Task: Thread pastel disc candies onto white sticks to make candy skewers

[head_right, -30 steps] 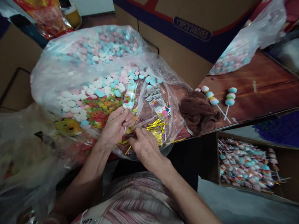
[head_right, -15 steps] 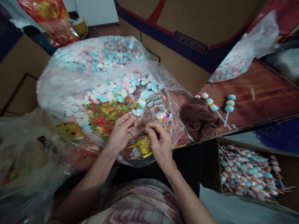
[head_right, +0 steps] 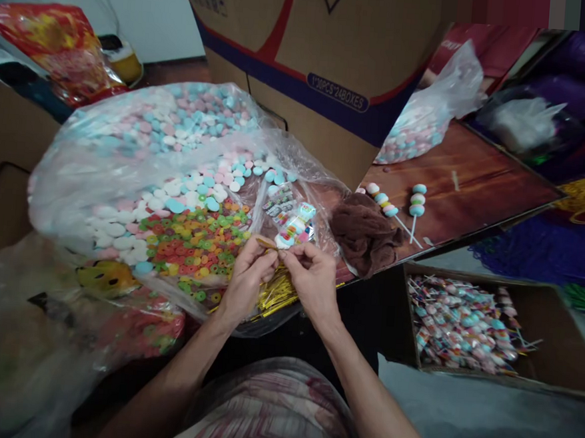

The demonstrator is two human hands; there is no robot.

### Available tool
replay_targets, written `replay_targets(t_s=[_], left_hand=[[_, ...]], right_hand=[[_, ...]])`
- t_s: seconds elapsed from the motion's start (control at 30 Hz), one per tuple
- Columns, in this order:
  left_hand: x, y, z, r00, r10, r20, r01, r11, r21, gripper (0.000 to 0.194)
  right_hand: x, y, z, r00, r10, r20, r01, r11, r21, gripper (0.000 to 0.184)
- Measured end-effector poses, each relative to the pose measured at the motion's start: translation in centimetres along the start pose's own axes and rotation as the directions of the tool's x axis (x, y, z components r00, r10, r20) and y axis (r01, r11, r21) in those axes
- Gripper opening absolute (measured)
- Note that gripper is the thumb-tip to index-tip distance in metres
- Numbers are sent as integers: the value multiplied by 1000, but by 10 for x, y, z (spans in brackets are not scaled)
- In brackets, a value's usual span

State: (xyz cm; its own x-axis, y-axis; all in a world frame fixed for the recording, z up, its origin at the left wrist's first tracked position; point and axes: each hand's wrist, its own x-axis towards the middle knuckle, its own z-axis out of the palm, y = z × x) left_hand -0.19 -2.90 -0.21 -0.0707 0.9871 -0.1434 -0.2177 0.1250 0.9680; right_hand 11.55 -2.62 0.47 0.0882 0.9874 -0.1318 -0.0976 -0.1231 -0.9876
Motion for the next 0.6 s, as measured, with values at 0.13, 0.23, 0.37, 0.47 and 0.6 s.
replay_targets(t_s=[0.13, 0.23, 0.37, 0.47, 0.6], left_hand=[[2, 0, 4, 996, -27, 90, 40, 989, -142, 20], [3, 7, 7, 982, -124, 143, 161, 943, -291, 25], [3, 19, 7, 865, -334, 374, 487, 738, -467, 27], [2, 23, 5, 731, -418, 540, 669, 596, -444, 27], [-1, 18, 12, 782, -404, 475, 584, 741, -332, 24]], right_hand=[[0, 1, -1, 1000, 18, 22, -18, 999, 29, 25], [-2, 7, -2, 996, 35, 85, -46, 991, 129, 25], [-5, 8, -12, 988, -17, 153, -7, 988, 157, 24], [-4, 1, -25, 967, -164, 193, 169, 986, -8, 22], [-1, -2, -36, 929, -290, 231, 341, 911, -230, 12]])
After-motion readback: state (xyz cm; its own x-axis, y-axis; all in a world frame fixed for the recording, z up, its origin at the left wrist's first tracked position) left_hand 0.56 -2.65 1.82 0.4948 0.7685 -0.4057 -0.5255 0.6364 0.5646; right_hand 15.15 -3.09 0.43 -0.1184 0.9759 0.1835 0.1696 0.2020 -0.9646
